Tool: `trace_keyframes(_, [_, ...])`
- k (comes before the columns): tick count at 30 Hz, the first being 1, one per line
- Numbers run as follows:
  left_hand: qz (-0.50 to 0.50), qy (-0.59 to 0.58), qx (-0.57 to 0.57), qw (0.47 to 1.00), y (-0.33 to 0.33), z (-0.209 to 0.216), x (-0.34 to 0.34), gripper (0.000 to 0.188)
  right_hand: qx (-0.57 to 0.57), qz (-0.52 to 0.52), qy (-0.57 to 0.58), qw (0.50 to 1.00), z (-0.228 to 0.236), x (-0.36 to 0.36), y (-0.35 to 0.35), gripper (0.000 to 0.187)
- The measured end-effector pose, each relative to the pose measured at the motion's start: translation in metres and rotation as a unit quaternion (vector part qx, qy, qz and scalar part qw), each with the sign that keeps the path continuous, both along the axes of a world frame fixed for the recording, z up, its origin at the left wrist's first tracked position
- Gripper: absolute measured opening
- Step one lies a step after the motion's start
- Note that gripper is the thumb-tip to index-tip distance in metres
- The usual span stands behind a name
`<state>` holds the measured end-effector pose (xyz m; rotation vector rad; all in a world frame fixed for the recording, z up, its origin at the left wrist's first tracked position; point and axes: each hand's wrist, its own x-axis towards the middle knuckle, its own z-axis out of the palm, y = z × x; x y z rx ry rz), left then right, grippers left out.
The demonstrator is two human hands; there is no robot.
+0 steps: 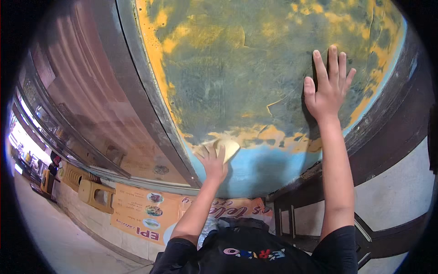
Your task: The recorder is sanding a painted surface using a piece of sandpaper.
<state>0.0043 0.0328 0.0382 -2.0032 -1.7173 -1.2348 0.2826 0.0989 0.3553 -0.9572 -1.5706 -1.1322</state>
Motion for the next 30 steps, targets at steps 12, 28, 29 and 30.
trace_keyframes(12, [-0.006,-0.008,0.105,0.994,0.013,0.032,0.010,0.069,0.015,-0.011,-0.015,1.000,-0.006,0.002,0.003,0.052])
trace_keyframes(28, [-0.016,0.000,-0.041,0.999,-0.013,-0.015,0.018,0.074,0.029,0.009,0.010,0.999,-0.009,0.003,0.007,0.048])
trace_keyframes(29, [-0.018,-0.011,-0.008,1.000,-0.006,-0.003,0.016,0.074,0.027,0.011,0.010,1.000,-0.008,0.003,0.006,0.048])
trace_keyframes(30, [-0.016,-0.010,-0.011,1.000,0.000,0.009,0.012,0.074,0.032,0.014,0.011,0.999,-0.008,0.003,0.005,0.048])
